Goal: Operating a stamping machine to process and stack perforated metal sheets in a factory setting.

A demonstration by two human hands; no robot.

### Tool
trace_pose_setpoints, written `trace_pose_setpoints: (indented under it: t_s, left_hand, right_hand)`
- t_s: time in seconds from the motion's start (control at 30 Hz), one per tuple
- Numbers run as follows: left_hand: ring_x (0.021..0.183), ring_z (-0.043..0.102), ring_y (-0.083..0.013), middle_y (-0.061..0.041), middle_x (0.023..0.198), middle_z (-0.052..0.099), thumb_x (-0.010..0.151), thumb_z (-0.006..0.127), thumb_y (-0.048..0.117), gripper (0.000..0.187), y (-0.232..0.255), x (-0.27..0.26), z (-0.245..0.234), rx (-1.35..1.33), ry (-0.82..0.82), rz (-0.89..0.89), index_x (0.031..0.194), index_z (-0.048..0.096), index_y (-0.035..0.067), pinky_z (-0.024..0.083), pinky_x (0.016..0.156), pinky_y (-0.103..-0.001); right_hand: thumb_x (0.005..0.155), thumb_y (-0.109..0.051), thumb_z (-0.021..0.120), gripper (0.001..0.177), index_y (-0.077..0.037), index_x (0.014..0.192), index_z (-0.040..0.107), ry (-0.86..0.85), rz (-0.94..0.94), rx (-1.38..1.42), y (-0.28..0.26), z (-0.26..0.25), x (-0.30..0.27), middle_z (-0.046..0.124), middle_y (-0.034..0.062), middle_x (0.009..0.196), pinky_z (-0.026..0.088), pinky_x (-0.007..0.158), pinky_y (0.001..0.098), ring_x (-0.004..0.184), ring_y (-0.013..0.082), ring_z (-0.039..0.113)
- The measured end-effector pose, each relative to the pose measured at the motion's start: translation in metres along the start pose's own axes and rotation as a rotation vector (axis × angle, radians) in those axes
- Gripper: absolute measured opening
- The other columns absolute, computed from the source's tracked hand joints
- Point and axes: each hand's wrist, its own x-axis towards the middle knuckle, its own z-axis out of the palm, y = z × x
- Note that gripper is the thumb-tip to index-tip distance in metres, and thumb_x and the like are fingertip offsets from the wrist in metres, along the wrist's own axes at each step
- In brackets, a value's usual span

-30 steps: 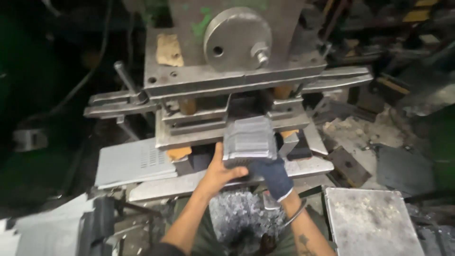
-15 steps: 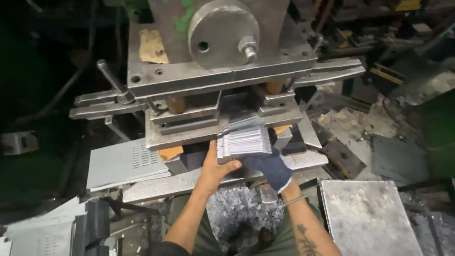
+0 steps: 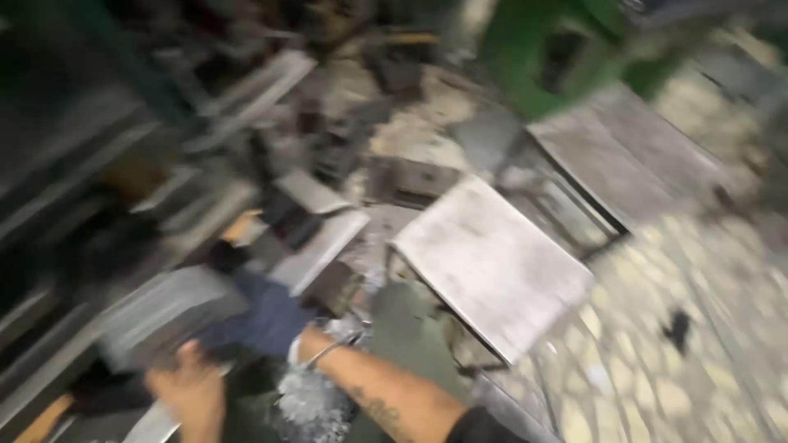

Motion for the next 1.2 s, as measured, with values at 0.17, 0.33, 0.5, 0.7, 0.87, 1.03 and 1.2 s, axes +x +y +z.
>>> trace_pose_setpoints:
  t_s: [0.17, 0.33, 0.5, 0.7, 0.87, 1.03, 1.2]
  left_hand:
    - [0.103, 0.069, -0.0264, -0.022, 0.114, 0.073, 0.111, 0.067, 0.049, 0.056, -0.035, -0.037, 0.059, -0.109, -0.023, 0.008, 0.119, 0.068, -0.006, 0.054, 0.094, -0.036]
    - [0.108, 0.07, -0.0259, -0.024, 0.11, 0.073, 0.104, 0.064, 0.055, 0.066, 0.063, -0.05, 0.15, 0.12, -0.594, -0.152, 0.122, 0.069, -0.008, 0.05, 0.093, -0.039]
    - [0.088, 0.062, -0.0229, -0.02, 0.104, 0.072, 0.095, 0.06, 0.059, 0.069, 0.259, -0.088, 0.253, -0.024, -1.071, -0.576, 0.124, 0.071, -0.004, 0.05, 0.076, -0.038]
    - [0.097, 0.069, -0.0221, -0.016, 0.109, 0.075, 0.092, 0.059, 0.059, 0.074, 0.332, -0.113, 0.336, -0.093, -1.321, -0.626, 0.125, 0.064, -0.006, 0.055, 0.083, -0.035]
    - [0.097, 0.07, -0.0232, -0.016, 0.109, 0.075, 0.091, 0.058, 0.059, 0.074, 0.367, -0.114, 0.391, -0.113, -1.407, -0.619, 0.124, 0.064, -0.007, 0.055, 0.083, -0.035]
    - [0.103, 0.07, -0.0278, -0.023, 0.111, 0.074, 0.094, 0.054, 0.061, 0.077, 0.345, -0.13, 0.448, -0.013, -1.483, -0.466, 0.122, 0.068, -0.009, 0.054, 0.089, -0.037]
    - [0.139, 0.04, -0.046, -0.034, 0.148, 0.041, 0.094, 0.056, 0.056, 0.084, 0.261, -0.177, 0.495, 0.382, -0.976, 0.738, 0.143, 0.042, -0.011, 0.034, 0.111, -0.057]
  right_hand:
    - [0.072, -0.061, 0.082, 0.07, -0.003, 0.11, 0.07, 0.2, 0.471, 0.224, -0.077, -0.097, -0.071, 0.076, 0.0163, 0.101, 0.057, 0.082, 0.0407, 0.095, 0.0295, 0.074]
    - [0.078, -0.055, 0.08, 0.057, -0.006, 0.107, 0.072, 0.694, 0.836, 0.55, -0.044, -0.17, -0.124, 0.08, 0.0112, 0.098, 0.059, 0.076, 0.0354, 0.088, 0.0208, 0.076]
    - [0.081, -0.054, 0.074, 0.061, -0.005, 0.115, 0.07, 0.955, 1.168, 0.425, -0.025, -0.281, -0.154, 0.078, 0.0146, 0.098, 0.059, 0.073, 0.0359, 0.084, 0.022, 0.076]
    - [0.08, -0.052, 0.073, 0.062, -0.002, 0.117, 0.069, 1.192, 1.13, 0.536, 0.012, -0.36, -0.17, 0.08, 0.0167, 0.108, 0.059, 0.081, 0.0383, 0.097, 0.0256, 0.076]
    - [0.082, -0.055, 0.071, 0.063, -0.002, 0.116, 0.068, 1.167, 1.201, 0.333, 0.032, -0.406, -0.169, 0.078, 0.0161, 0.107, 0.057, 0.085, 0.0382, 0.098, 0.0262, 0.076]
    - [0.08, -0.055, 0.067, 0.066, -0.003, 0.121, 0.069, 1.16, 1.212, 0.379, 0.084, -0.426, -0.171, 0.078, 0.0198, 0.113, 0.055, 0.091, 0.0422, 0.105, 0.0321, 0.074]
    - [0.09, -0.056, 0.066, 0.089, 0.012, 0.143, 0.043, 1.117, 1.186, -0.824, 0.221, -0.415, -0.198, 0.043, 0.0331, 0.149, 0.023, 0.12, 0.0537, 0.143, 0.0449, 0.037]
